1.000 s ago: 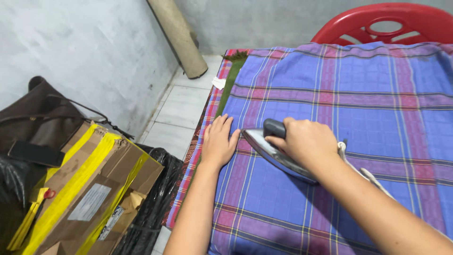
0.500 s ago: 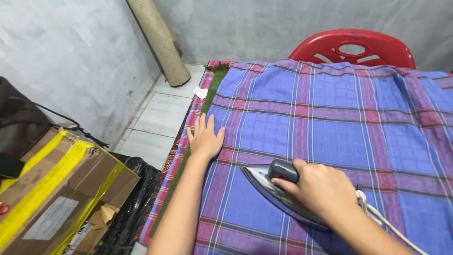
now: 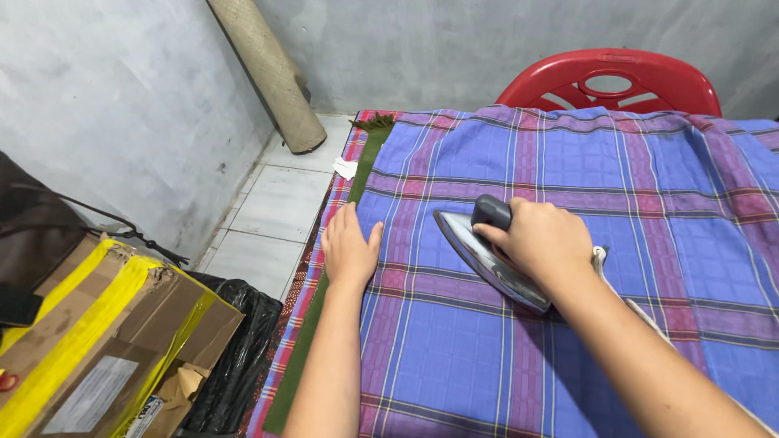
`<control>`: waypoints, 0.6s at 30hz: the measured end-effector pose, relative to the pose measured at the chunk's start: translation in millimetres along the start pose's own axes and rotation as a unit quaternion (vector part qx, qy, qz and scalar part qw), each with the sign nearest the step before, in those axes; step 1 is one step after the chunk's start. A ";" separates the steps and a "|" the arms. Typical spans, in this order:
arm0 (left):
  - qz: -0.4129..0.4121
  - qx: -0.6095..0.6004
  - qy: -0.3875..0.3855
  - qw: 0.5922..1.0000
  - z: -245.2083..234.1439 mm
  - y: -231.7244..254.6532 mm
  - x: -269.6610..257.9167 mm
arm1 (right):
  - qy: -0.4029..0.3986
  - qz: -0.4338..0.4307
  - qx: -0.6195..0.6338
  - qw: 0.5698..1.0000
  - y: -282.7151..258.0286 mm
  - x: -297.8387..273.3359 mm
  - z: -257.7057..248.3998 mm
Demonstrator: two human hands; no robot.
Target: The person irons a large plaid cloth laid out on a table. They use an electric iron to smooth the fabric, periodically adjusting the cloth with their hands to ensure even coverage.
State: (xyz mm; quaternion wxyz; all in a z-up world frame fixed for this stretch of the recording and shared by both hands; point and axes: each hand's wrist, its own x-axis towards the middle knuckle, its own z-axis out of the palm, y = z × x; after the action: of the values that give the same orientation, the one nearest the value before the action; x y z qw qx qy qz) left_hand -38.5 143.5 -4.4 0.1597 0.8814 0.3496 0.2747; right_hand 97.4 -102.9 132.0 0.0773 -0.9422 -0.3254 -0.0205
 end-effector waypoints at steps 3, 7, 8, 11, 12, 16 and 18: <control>0.014 0.004 0.022 1.000 -0.2 -2.9 6.6 | -0.008 -0.004 0.009 1.000 1.7 -8.6 -3.2; 0.004 0.013 -0.001 1.000 -3.3 -7.8 14.4 | -0.068 0.008 -0.009 0.998 6.2 -36.1 -10.7; 0.004 0.013 0.000 1.000 -4.8 -8.8 15.1 | -0.075 0.009 -0.018 0.997 7.3 -45.0 -12.8; 0.008 0.004 0.005 1.000 -6.8 -10.2 17.3 | -0.095 0.024 -0.040 0.994 12.6 -66.8 -18.0; 0.009 -0.004 0.010 1.000 -7.5 -11.1 16.3 | -0.101 0.036 -0.044 0.993 14.5 -70.1 -19.3; -0.001 -0.018 -0.003 1.000 -11.1 -17.2 19.3 | -0.098 0.054 -0.052 0.992 17.2 -65.5 -17.2; -0.005 -0.004 -0.012 1.000 -12.4 -16.8 21.3 | -0.079 0.055 -0.050 0.994 17.6 -55.6 -15.7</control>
State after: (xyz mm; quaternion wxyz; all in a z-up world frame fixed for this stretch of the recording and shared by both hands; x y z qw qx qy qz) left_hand -41.9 171.4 5.5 0.1682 0.8823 0.3508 0.2647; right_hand 64.6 -152.9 140.2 0.0049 -0.9601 -0.2763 0.0416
